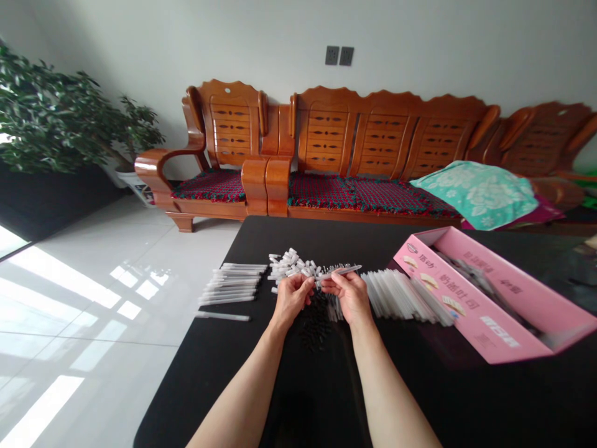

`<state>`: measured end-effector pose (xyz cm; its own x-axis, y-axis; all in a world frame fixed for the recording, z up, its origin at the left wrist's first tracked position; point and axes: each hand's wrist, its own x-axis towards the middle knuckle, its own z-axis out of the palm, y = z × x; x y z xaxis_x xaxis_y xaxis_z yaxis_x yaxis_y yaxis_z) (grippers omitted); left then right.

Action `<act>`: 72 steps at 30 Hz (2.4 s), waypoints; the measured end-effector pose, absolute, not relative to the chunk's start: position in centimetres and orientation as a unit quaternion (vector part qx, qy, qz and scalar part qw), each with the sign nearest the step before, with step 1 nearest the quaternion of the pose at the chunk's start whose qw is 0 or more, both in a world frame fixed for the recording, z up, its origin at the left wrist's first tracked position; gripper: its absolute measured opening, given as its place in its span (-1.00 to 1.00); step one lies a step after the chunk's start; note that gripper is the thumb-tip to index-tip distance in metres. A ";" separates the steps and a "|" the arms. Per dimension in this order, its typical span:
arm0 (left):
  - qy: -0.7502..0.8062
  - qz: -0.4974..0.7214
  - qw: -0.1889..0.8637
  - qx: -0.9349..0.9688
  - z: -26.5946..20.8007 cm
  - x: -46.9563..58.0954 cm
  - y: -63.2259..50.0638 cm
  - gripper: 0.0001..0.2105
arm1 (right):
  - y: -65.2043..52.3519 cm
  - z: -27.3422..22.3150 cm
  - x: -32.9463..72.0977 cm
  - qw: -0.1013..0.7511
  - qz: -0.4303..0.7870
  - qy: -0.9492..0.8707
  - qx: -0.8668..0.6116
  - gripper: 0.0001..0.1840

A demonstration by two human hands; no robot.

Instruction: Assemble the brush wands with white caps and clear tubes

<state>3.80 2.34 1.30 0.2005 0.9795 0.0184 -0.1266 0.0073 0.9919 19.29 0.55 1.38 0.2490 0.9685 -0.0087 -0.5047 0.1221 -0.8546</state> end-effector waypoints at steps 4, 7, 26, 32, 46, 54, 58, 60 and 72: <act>0.391 0.500 0.590 0.499 1.2 3.9 2.5 -0.67 | 0.6 1.4 19.3 0.685 0.536 -0.300 -0.391 -0.70; 0.386 0.510 0.591 0.492 1.3 3.9 2.4 -0.64 | 0.6 1.5 19.3 0.685 0.538 -0.296 -0.392 -0.69; 0.418 0.469 0.567 0.532 1.0 3.8 2.4 -0.57 | 0.5 1.6 19.3 0.677 0.541 -0.306 -0.395 -0.69; 0.386 0.498 0.584 0.512 1.1 4.0 2.5 -0.64 | 0.5 1.6 19.3 0.680 0.537 -0.304 -0.396 -0.68; 0.390 0.494 0.585 0.511 1.3 3.9 2.4 -0.63 | 0.6 1.6 19.3 0.680 0.537 -0.300 -0.399 -0.68; 0.403 0.465 0.583 0.531 0.8 3.9 2.5 -0.59 | 0.5 1.5 19.4 0.675 0.540 -0.306 -0.398 -0.69; 0.386 0.493 0.591 0.509 1.0 3.9 2.5 -0.65 | 0.5 1.5 19.3 0.676 0.539 -0.306 -0.398 -0.68; 0.389 0.498 0.594 0.498 1.0 4.0 2.5 -0.63 | 0.5 1.5 19.4 0.676 0.539 -0.306 -0.398 -0.68; 0.393 0.489 0.594 0.504 1.3 3.9 2.3 -0.62 | 0.5 1.6 19.3 0.676 0.540 -0.303 -0.399 -0.68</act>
<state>3.92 2.33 1.29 0.2141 0.9765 0.0259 -0.1854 0.0146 0.9826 19.34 0.48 1.57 0.2323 0.9724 -0.0211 -0.4877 0.0977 -0.8675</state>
